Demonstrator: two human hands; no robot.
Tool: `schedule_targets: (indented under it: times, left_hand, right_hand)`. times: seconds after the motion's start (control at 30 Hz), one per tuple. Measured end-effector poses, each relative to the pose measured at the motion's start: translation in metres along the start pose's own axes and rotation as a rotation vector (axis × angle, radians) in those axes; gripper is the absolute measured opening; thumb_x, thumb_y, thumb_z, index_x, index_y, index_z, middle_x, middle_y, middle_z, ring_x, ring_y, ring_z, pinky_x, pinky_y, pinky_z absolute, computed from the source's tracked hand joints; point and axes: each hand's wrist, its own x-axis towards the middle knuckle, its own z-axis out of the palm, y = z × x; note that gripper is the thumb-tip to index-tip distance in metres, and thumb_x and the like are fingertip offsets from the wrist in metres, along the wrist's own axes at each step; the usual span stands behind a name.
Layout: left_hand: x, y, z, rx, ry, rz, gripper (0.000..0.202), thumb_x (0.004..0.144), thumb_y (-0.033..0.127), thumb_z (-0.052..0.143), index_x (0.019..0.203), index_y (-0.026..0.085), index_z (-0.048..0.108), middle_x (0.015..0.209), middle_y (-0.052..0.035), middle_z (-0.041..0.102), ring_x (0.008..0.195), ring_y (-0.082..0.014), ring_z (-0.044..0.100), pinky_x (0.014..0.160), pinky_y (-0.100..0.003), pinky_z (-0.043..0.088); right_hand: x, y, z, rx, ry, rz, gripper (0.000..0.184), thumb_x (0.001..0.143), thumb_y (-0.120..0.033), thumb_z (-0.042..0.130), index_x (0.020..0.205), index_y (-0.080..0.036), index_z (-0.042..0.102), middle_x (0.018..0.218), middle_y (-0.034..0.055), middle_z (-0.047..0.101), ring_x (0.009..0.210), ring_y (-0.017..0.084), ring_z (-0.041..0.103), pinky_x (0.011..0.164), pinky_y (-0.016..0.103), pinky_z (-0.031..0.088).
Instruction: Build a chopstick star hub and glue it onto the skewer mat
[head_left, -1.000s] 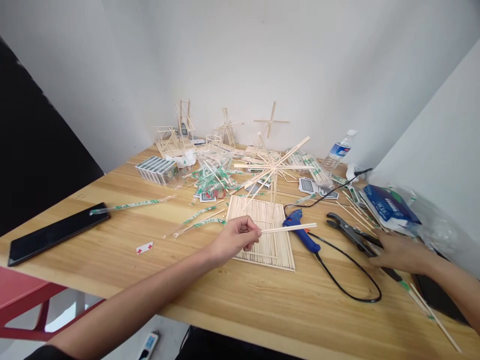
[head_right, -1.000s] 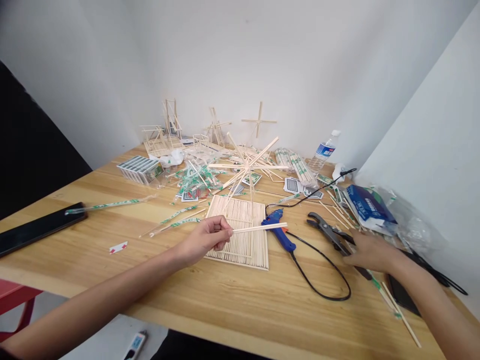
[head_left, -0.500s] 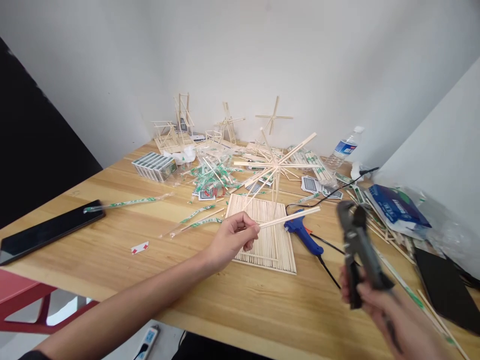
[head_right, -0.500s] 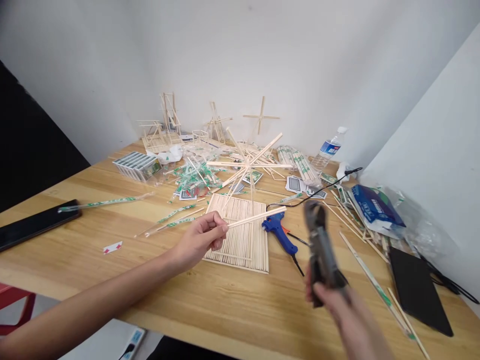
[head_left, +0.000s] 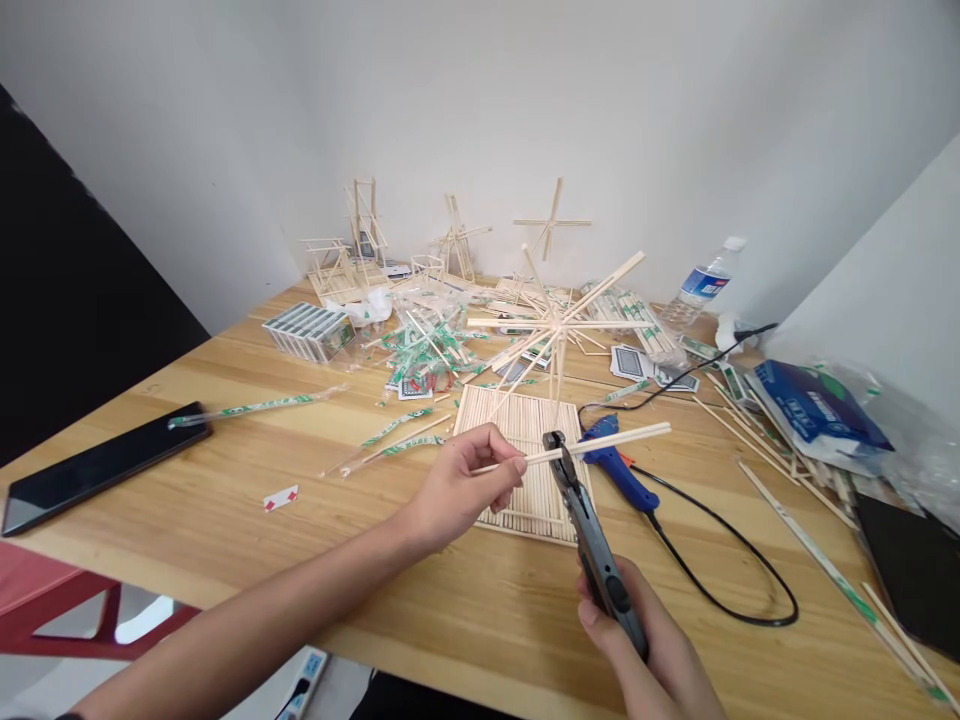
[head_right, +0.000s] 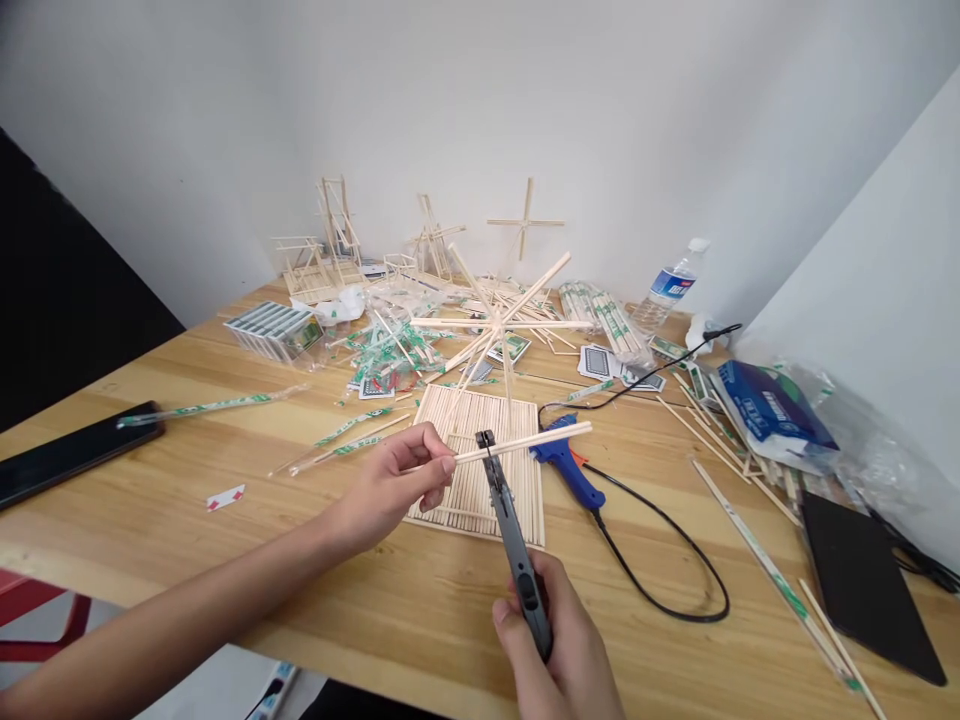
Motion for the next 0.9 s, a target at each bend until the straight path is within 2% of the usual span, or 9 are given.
schedule_targets:
  times: [0.23,0.47,0.7,0.9]
  left_hand:
    - [0.001,0.003,-0.001,0.081,-0.005,-0.019,0.039,0.076,0.046,0.078,0.074,0.016,0.053,0.059,0.0062,0.053,0.047,-0.0050,0.048,0.046,-0.019,0.040]
    - [0.004,-0.001,-0.001,0.068,-0.017,-0.041,0.039,0.075,0.048,0.078,0.082,0.015,0.058,0.065,0.0041,0.058,0.047,-0.0061,0.053,0.046,-0.020,0.045]
    - [0.007,0.001,-0.004,0.024,0.032,-0.090,0.042,0.075,0.054,0.075,0.080,0.015,0.062,0.069,-0.0018,0.067,0.047,-0.0103,0.059,0.047,-0.023,0.049]
    - [0.008,0.000,-0.012,-0.179,-0.041,-0.148,0.061,0.078,0.072,0.057,0.098,0.015,0.064,0.083,-0.0130,0.076,0.056,-0.0206,0.069,0.053,-0.032,0.056]
  right_hand:
    - [0.002,0.006,0.009,-0.038,-0.006,-0.034,0.034,0.085,-0.058,0.056,0.083,-0.024,0.057,0.076,0.0011,0.067,0.077,0.021,0.062,0.060,0.027,0.043]
    - [0.004,0.016,0.013,-0.094,0.002,-0.026,0.037,0.087,-0.060,0.051,0.085,-0.024,0.059,0.072,0.0001,0.068,0.072,0.021,0.062,0.060,0.028,0.042]
    - [0.007,0.016,0.018,-0.080,0.025,-0.045,0.034,0.088,-0.058,0.050,0.082,-0.025,0.055,0.064,-0.0032,0.060,0.059,0.018,0.055,0.059,0.028,0.042]
    - [0.010,0.022,0.019,-0.070,0.052,-0.050,0.033,0.089,-0.056,0.051,0.089,-0.024,0.059,0.064,-0.0014,0.062,0.067,0.022,0.063,0.062,0.029,0.045]
